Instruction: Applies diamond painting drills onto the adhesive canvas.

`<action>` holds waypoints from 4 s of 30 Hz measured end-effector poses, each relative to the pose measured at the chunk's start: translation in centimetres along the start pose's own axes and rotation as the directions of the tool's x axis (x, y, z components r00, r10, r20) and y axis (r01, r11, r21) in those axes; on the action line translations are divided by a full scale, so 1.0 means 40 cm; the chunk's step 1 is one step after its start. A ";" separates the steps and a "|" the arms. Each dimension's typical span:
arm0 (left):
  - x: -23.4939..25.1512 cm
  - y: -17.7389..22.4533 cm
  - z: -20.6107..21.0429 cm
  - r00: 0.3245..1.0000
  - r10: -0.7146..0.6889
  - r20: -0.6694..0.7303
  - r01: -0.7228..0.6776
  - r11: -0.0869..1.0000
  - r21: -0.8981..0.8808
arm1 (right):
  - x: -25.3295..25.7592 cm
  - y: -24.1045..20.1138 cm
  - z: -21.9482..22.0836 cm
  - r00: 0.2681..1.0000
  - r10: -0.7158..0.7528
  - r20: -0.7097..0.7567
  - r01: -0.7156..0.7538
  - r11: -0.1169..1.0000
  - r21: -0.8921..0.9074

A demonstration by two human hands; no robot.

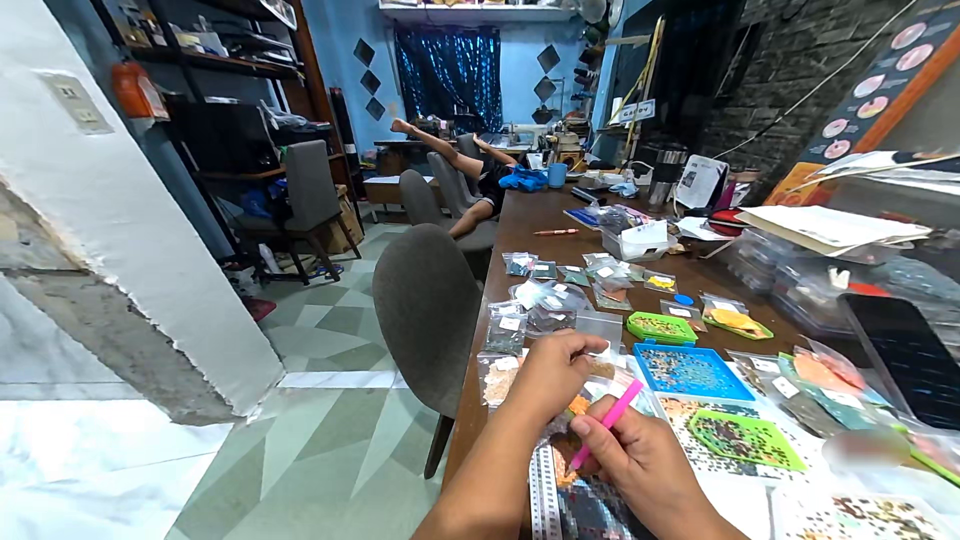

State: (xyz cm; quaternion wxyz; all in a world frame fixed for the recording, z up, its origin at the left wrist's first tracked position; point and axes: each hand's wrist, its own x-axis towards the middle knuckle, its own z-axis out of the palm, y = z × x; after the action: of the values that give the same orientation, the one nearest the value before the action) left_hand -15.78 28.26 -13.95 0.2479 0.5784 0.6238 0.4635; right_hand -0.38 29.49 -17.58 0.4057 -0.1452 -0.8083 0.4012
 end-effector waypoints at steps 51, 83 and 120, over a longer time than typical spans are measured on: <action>-0.004 -0.069 0.003 0.984 0.133 -0.115 -0.124 0.989 0.082 | -0.143 0.057 -0.549 0.929 0.259 -0.265 -0.308 0.937 -0.165; -0.018 -0.044 -0.014 0.999 0.033 -0.030 -0.030 0.995 0.095 | -0.140 0.047 -0.588 0.858 0.317 -0.404 -0.436 0.865 -0.247; -0.019 -0.039 -0.016 1.000 0.014 -0.028 -0.011 0.996 0.090 | -0.136 0.045 -0.586 0.841 0.360 -0.404 -0.467 0.859 -0.209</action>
State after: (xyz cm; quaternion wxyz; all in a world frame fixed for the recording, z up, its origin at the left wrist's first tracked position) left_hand -16.95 27.50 -15.20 0.2097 0.5861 0.6439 0.4449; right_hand 20.97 40.02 -13.74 0.4189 -0.4468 -0.7226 0.3206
